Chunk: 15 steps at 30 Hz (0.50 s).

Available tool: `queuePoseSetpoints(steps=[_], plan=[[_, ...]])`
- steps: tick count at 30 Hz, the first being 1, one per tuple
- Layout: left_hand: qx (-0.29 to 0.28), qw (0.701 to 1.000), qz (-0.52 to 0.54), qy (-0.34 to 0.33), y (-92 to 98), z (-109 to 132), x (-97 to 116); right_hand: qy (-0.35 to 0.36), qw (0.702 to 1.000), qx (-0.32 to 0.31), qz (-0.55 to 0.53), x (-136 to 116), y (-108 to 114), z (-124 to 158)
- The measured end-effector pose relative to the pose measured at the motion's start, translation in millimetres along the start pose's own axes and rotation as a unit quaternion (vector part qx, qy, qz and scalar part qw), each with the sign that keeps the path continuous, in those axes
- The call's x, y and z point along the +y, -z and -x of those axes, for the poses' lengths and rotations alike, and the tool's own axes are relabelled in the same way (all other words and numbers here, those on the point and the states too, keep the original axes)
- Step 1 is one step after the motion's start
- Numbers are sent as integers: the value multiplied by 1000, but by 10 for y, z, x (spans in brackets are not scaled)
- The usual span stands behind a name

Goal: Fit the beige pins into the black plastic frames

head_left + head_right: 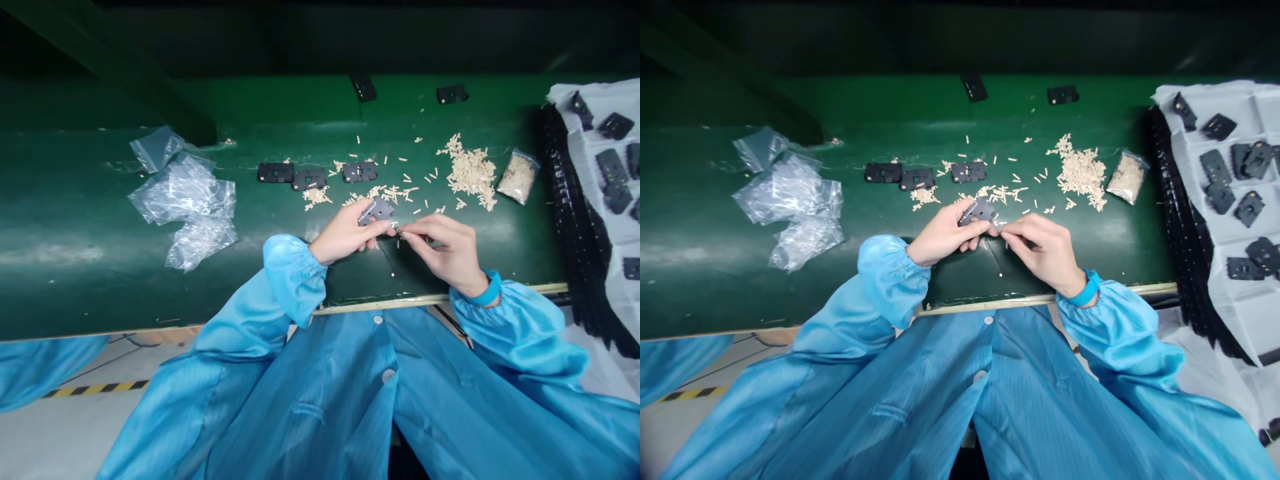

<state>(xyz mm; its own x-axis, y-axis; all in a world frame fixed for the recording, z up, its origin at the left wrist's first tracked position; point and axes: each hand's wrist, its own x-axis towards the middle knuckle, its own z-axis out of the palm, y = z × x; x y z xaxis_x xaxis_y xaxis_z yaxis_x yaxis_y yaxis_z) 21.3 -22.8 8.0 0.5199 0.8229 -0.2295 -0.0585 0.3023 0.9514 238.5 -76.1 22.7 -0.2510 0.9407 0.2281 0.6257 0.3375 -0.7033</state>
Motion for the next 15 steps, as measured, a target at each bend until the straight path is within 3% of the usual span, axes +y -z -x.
queuePoseSetpoints(steps=[2,5,8,10,12,15], plan=[[15,999,42,0,16,-4,8,89,992,34,80,61,-83,-172],[69,993,99,-15,84,-29,19,204,961,24,184,167,-184,-446],[119,986,115,-21,169,-56,29,299,928,21,221,226,-252,-645],[142,983,110,-22,214,-70,32,324,923,21,206,228,-292,-709],[159,983,91,-22,245,-79,34,284,948,33,139,204,-332,-728],[188,982,13,-25,267,-84,40,89,995,44,-30,159,-382,-732]])
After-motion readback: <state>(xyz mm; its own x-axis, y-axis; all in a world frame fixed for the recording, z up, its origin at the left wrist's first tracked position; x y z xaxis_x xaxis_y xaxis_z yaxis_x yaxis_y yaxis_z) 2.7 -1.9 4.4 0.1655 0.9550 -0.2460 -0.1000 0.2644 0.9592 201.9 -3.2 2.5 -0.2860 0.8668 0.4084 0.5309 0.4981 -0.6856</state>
